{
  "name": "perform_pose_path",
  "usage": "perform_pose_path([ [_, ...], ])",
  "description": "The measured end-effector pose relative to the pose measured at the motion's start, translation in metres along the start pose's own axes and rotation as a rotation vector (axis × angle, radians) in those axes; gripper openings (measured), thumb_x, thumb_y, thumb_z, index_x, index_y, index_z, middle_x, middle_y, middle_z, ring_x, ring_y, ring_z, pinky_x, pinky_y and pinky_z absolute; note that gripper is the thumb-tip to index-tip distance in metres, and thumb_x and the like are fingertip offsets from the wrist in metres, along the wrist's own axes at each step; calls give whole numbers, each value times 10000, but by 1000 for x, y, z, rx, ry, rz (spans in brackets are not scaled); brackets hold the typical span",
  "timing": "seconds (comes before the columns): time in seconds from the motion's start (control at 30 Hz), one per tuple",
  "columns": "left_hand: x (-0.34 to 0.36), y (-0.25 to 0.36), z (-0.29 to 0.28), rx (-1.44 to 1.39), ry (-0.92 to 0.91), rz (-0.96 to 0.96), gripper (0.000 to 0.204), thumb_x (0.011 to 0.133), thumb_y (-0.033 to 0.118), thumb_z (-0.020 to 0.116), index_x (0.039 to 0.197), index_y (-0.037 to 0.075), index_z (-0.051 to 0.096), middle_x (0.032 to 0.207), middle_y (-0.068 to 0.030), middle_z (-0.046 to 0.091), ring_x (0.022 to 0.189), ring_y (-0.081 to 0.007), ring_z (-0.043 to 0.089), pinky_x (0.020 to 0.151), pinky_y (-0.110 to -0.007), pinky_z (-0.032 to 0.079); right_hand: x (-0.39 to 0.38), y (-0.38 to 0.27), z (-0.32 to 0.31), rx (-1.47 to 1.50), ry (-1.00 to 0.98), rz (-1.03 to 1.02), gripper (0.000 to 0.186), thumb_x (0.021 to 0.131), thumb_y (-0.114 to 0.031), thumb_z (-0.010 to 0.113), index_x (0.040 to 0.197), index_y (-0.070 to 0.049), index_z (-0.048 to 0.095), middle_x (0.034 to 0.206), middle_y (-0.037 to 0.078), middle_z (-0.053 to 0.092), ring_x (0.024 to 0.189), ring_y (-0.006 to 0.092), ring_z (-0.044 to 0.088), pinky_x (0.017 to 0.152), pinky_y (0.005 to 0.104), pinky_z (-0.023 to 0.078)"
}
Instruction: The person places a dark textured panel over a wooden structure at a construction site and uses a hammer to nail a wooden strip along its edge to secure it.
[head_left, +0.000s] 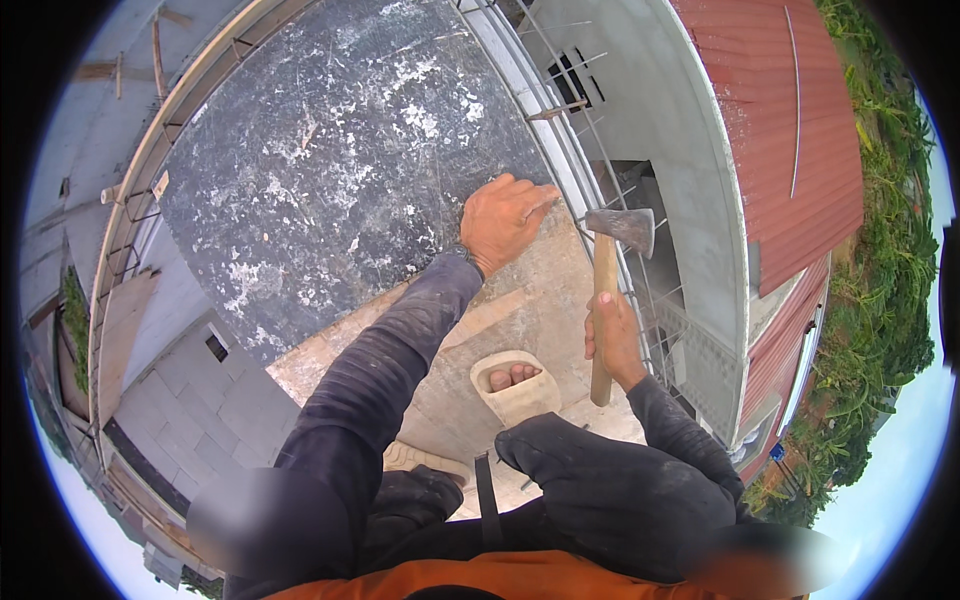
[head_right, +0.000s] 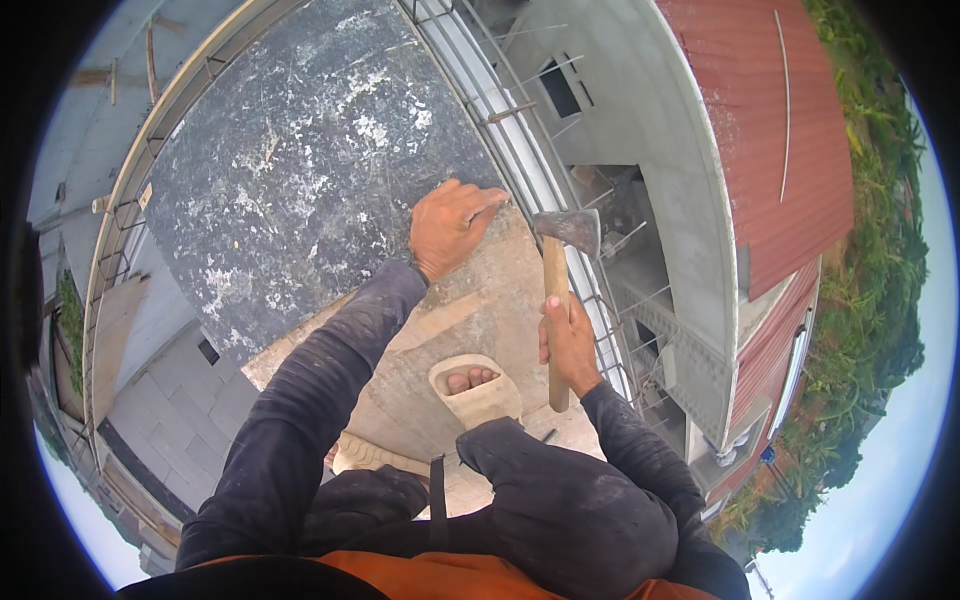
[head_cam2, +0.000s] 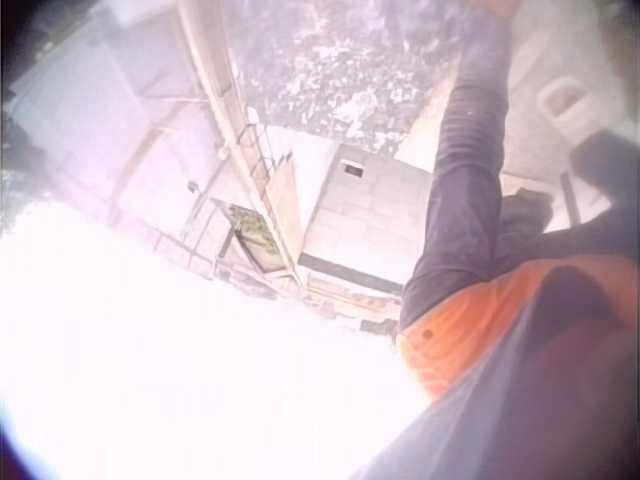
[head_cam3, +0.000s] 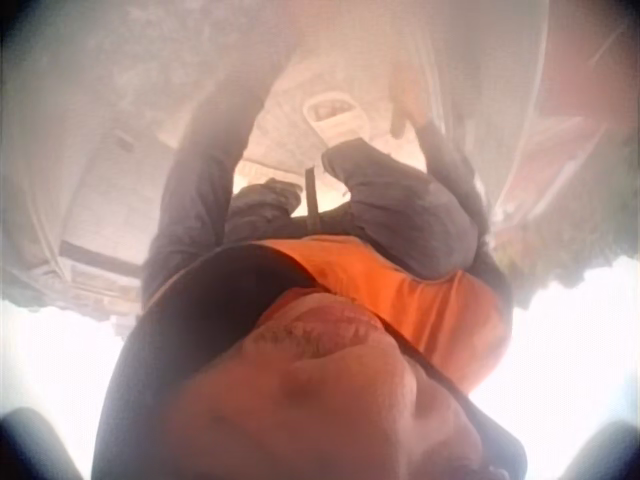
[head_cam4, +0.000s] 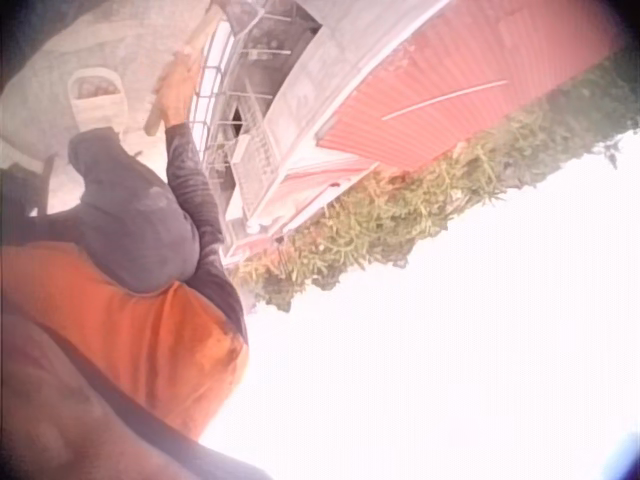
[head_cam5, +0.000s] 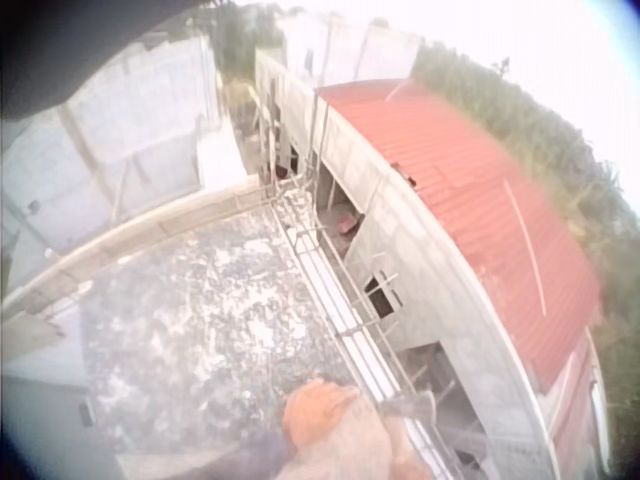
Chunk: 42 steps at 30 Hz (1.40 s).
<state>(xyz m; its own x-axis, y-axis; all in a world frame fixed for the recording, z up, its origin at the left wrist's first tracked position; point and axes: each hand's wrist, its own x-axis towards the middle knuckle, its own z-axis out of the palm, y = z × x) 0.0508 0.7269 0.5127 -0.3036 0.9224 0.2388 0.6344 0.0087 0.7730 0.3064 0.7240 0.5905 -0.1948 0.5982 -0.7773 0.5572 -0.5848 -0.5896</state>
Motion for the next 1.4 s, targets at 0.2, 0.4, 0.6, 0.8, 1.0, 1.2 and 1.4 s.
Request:
perform_pose_path([
  [0.2, 1, -4, 6, 37, 12, 17, 154, 904, 141, 756, 1056, 145, 780, 776, -32, 650, 744, -247, 619, 660, -390, 526, 5, -10, -2, -65, 16, -188, 425, 1085, -479, 531, 1089, -55, 557, 684, 35, 550, 509, 109, 522, 472, 271, 427],
  [0.4, 1, -5, 7, 19, 33, 34, 163, 892, 112, 753, 1054, 125, 765, 802, -37, 681, 755, -250, 640, 665, -401, 532, 14, -1, 1, -341, 71, -247, 508, 1080, -521, 523, 1144, -19, 571, 758, 121, 606, 653, 240, 630, 622, 403, 491],
  [0.6, 0, -6, 6, 42, 6, 9, 158, 890, 113, 754, 1048, 125, 760, 823, -37, 700, 762, -250, 649, 673, -398, 537, 14, -19, 4, -435, 104, -328, 527, 1082, -529, 504, 1166, -12, 570, 838, 222, 665, 737, 399, 669, 684, 474, 497],
  [0.8, 0, -6, 10, 55, 0, -17, 155, 899, 129, 749, 1054, 124, 760, 852, -32, 719, 777, -247, 650, 690, -391, 550, 21, -27, 9, -667, 133, -381, 544, 1077, -542, 512, 1174, -10, 564, 810, 213, 671, 751, 402, 684, 687, 477, 507],
  [1.0, -2, -7, 11, 61, -19, -7, 114, 933, 157, 688, 1029, 109, 728, 847, -47, 699, 816, -253, 637, 722, -400, 546, 19, -23, 8, -414, 191, -510, 590, 1070, -599, 494, 1148, -19, 566, 742, 113, 615, 626, 205, 634, 569, 375, 473],
  [1.2, -2, -8, 10, 69, -26, -13, 161, 898, 139, 741, 1057, 118, 756, 883, -33, 736, 798, -246, 654, 712, -399, 554, 33, -27, 6, -638, 130, -228, 587, 1082, -579, 473, 1197, -10, 558, 834, 209, 666, 741, 393, 667, 690, 489, 498],
  [1.4, -8, -10, -21, 57, -156, -69, 157, 933, 191, 721, 1074, 124, 737, 856, -19, 695, 787, -250, 644, 692, -422, 528, 22, -33, 4, -448, 206, -363, 573, 1080, -570, 474, 1183, -12, 550, 773, 201, 637, 725, 381, 650, 691, 484, 482],
])
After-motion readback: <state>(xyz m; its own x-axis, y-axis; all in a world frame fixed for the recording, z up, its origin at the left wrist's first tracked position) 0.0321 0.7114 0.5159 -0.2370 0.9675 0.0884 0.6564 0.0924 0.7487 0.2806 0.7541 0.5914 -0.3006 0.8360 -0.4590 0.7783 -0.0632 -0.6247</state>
